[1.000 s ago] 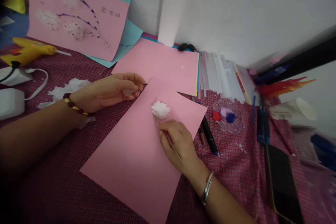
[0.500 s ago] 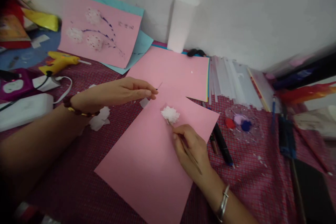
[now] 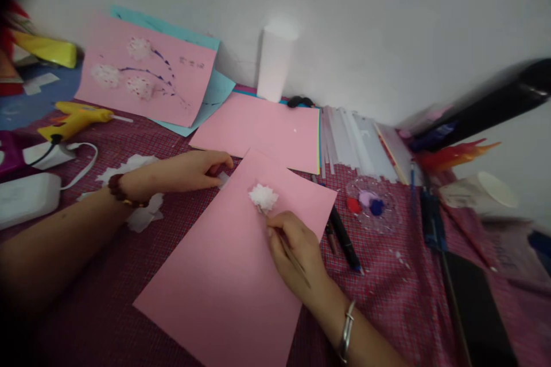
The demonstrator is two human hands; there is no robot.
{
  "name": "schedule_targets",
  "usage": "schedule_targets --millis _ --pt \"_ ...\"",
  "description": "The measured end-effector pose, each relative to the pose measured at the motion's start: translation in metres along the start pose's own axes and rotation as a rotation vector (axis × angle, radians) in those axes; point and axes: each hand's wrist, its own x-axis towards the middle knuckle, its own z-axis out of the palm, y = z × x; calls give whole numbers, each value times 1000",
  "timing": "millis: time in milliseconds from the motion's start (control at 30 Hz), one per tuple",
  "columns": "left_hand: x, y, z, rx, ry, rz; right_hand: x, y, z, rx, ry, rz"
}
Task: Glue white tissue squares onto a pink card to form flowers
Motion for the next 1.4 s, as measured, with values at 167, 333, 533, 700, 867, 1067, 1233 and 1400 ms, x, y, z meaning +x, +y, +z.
schedule_targets --millis 167,333,533,700,867,1067,1233,1400 --pt "4 -7 6 29 -21 20 -2 -2 -1 7 -24 -42" --pt "3 -9 4 -71 20 -53 -2 -1 0 -43 -71 -114" --pt "1 1 -7 -210 139 -135 2 -3 2 -78 -77 -105" --pt "-1 23 3 -337 27 38 1 -3 -1 13 23 50" --pt "-1 39 21 -297 -48 126 1 2 0 79 59 196" --pt "5 42 43 -314 7 159 2 3 1 96 80 211" --pt "10 42 55 -278 98 127 1 3 1 114 101 207" --pt "12 41 58 -262 108 152 -4 2 -2 157 147 212"
